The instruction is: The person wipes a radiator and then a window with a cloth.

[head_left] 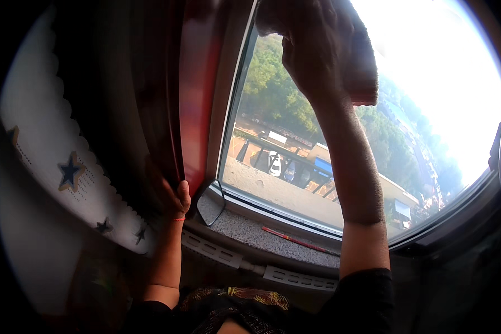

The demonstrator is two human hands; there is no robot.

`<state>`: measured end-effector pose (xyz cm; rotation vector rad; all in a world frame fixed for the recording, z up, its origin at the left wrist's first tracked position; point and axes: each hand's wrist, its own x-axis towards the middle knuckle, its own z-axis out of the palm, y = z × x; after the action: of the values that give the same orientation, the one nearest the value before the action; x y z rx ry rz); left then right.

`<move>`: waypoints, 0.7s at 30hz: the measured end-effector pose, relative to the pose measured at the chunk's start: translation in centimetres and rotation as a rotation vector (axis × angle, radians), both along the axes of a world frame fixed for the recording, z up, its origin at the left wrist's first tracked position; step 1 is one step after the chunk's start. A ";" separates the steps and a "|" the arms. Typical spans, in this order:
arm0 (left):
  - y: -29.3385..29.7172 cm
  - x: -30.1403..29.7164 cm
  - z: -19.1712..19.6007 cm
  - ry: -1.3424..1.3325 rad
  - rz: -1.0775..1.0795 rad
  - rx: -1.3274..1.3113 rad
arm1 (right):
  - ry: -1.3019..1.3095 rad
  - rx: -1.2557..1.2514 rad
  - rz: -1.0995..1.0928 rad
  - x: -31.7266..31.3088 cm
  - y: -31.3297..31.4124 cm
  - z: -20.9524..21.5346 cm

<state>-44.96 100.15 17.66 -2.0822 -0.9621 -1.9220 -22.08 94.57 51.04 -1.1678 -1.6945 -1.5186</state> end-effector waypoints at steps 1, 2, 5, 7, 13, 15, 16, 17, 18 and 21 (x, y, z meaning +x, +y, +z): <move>0.0 -0.4 -0.2 0.010 0.019 -0.013 | -0.007 0.012 0.008 0.3 -0.3 -0.1; 0.0 -0.2 -0.1 0.021 0.038 -0.026 | -0.008 0.031 0.008 0.8 -0.9 -0.1; -0.3 -0.2 0.4 0.011 0.034 -0.042 | 0.020 0.130 0.003 2.3 -3.2 0.2; -0.8 -0.5 1.1 -0.004 0.008 -0.057 | 0.063 0.268 -0.001 2.7 -4.4 0.0; -2.0 0.4 2.4 -0.058 -0.050 -0.100 | 0.296 0.300 -0.070 8.4 -8.7 0.4; -1.7 0.1 2.2 -0.066 -0.032 -0.083 | 0.264 0.327 -0.148 6.0 -7.1 -0.8; -1.5 0.1 2.1 -0.069 -0.012 -0.070 | 0.249 0.325 -0.160 3.9 -6.2 -1.5; -1.3 0.1 2.1 -0.069 0.010 -0.055 | 0.247 0.271 -0.148 2.3 -4.7 -2.5; -1.3 0.1 2.1 -0.051 0.046 -0.043 | 0.242 0.216 -0.144 1.3 -3.3 -3.7; -2.3 0.8 2.6 0.029 0.161 -0.016 | 0.149 0.117 0.005 0.1 0.0 -6.2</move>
<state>-44.19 97.87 20.24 -1.9692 -1.1055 -1.8058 -21.94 94.53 44.84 -1.1834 -1.4899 -1.4680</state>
